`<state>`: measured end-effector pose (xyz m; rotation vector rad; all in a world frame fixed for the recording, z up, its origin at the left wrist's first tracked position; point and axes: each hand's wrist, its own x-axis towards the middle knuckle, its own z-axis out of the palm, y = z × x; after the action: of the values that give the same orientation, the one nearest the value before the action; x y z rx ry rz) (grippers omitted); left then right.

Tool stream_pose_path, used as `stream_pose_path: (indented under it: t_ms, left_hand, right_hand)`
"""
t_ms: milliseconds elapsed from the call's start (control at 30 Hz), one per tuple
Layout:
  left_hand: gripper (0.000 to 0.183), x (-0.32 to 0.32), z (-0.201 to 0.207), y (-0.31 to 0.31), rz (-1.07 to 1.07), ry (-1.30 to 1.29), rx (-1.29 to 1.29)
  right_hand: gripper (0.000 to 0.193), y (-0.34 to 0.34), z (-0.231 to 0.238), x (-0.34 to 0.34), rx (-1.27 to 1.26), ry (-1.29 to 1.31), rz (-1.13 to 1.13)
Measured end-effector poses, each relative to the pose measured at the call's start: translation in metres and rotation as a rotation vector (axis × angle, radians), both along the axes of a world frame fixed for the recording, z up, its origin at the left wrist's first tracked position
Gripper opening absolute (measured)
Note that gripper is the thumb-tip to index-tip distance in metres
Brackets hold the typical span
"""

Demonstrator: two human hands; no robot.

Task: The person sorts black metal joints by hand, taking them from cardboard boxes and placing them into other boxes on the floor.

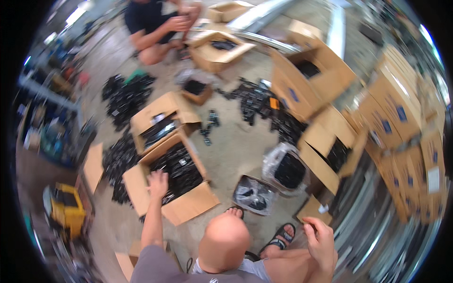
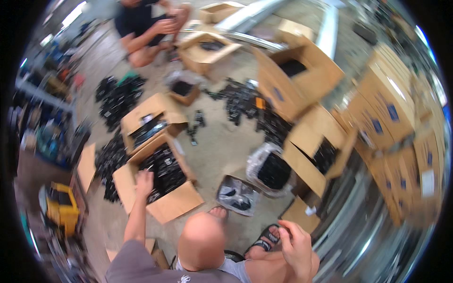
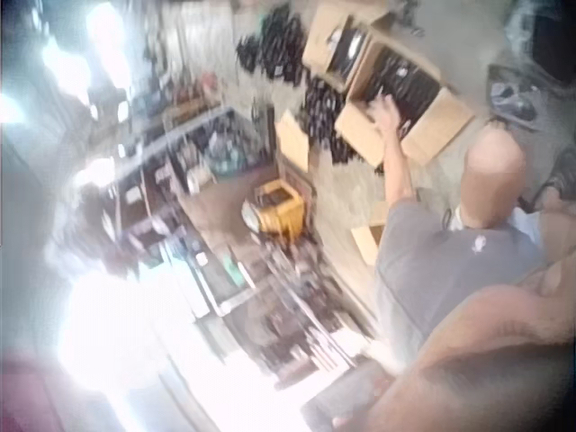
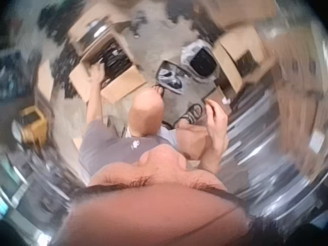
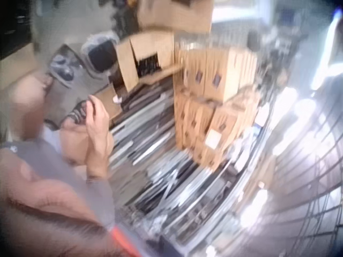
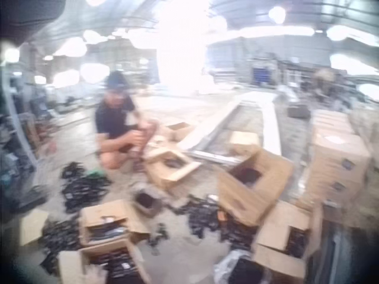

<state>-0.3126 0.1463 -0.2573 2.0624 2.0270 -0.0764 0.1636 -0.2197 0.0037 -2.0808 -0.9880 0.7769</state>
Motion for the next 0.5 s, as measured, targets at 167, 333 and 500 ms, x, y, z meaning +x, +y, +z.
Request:
stream_pose_path:
  t_ms: [167, 333, 500]
  left_hand:
    - [0.037, 0.175, 0.132, 0.032, -0.089, -0.685, 0.494]
    - [0.042, 0.354, 0.145, 0.095, -0.422, -0.881, 0.045]
    - [0.068, 0.395, 0.009, 0.176, -0.313, -0.266, 0.000]
  right_hand:
    - [0.020, 0.013, 0.010, 0.015, -0.046, 0.030, -0.025]
    - [0.020, 0.034, -0.003, 0.031, -0.064, -0.014, 0.075]
    - [0.029, 0.045, 0.004, 0.031, -0.205, 0.066, 0.184]
